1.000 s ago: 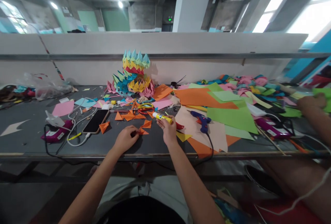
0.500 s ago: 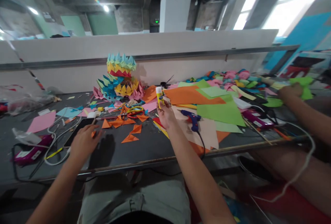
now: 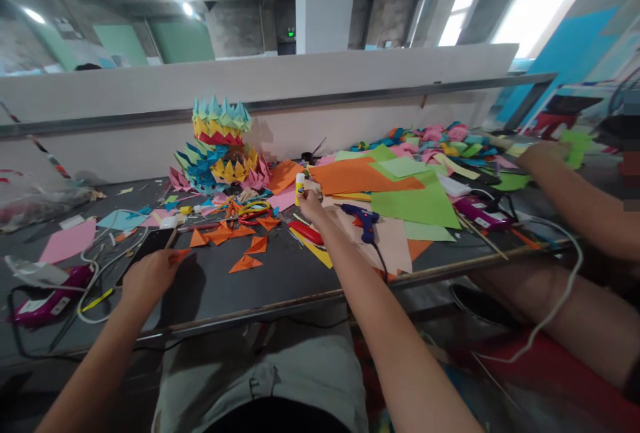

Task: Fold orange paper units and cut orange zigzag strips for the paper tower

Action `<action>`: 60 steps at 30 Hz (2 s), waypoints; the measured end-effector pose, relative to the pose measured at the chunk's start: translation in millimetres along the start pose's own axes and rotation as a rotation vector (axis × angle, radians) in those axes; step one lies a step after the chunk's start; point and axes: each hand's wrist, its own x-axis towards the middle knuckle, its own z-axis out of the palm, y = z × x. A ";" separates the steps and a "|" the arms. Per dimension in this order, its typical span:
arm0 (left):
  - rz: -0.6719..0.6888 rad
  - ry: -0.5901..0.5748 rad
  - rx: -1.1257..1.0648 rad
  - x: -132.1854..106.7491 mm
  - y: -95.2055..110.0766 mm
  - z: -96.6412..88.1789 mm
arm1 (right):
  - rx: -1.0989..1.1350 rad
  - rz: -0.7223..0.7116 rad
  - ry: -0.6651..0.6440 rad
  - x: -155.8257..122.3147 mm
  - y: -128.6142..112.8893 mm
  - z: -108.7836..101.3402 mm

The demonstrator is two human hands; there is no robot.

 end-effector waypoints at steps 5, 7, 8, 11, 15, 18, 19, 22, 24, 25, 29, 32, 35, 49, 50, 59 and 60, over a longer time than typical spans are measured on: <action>0.240 0.179 -0.176 5.6 6.6 2.8 | -0.320 0.083 -0.016 -12.4 -1.0 -7.1; 0.308 0.294 -0.295 6.9 13.2 8.5 | -0.416 0.093 -0.023 -18.2 -5.1 -7.5; 0.321 0.349 -0.361 6.6 17.9 11.5 | -0.456 0.092 -0.026 -20.4 -7.1 -7.7; 0.300 0.406 -0.583 1.1 37.4 20.1 | -0.543 0.087 -0.037 -23.8 -11.3 -9.2; 0.359 0.377 -0.867 -9.8 63.5 30.2 | -0.591 0.081 -0.038 -21.7 -11.0 -13.2; 0.343 0.314 -0.997 -14.2 73.7 35.6 | -0.591 0.057 -0.007 -19.3 -12.3 -16.1; 0.328 0.274 -1.040 -14.8 75.1 36.5 | -0.589 0.043 0.014 -19.9 -14.3 -16.9; 0.274 0.192 -1.167 -14.8 75.4 36.9 | -0.587 -0.005 0.111 -31.8 -25.6 -17.7; 0.242 0.181 -1.229 -13.7 74.7 36.4 | -0.559 -0.080 0.155 -50.0 -36.7 -15.5; 0.232 0.173 -1.254 -12.9 74.7 36.3 | -0.488 -0.189 0.146 -61.4 -42.8 -13.3; 0.275 0.090 -1.319 -9.0 79.0 35.6 | -0.302 -0.445 -0.334 -106.6 -64.1 1.4; 0.340 0.027 -1.332 -6.7 84.4 33.2 | -0.228 -0.440 -0.569 -123.8 -71.1 13.3; 0.362 -0.009 -1.364 -5.3 87.5 30.7 | -0.211 -0.381 -0.635 -126.1 -70.3 20.7; 0.253 -0.340 -1.622 2.4 87.5 34.8 | -0.115 -0.238 -0.580 -127.8 -61.3 22.1; 0.245 -0.336 -1.617 2.3 87.6 35.2 | -0.119 -0.233 -0.591 -128.2 -61.6 22.4; 0.283 -0.281 -1.513 4.2 87.3 36.5 | -0.103 -0.125 -0.675 -128.7 -61.9 29.1; 0.299 -0.235 -1.477 5.2 85.9 36.4 | -0.101 -0.116 -0.642 -128.3 -61.2 29.3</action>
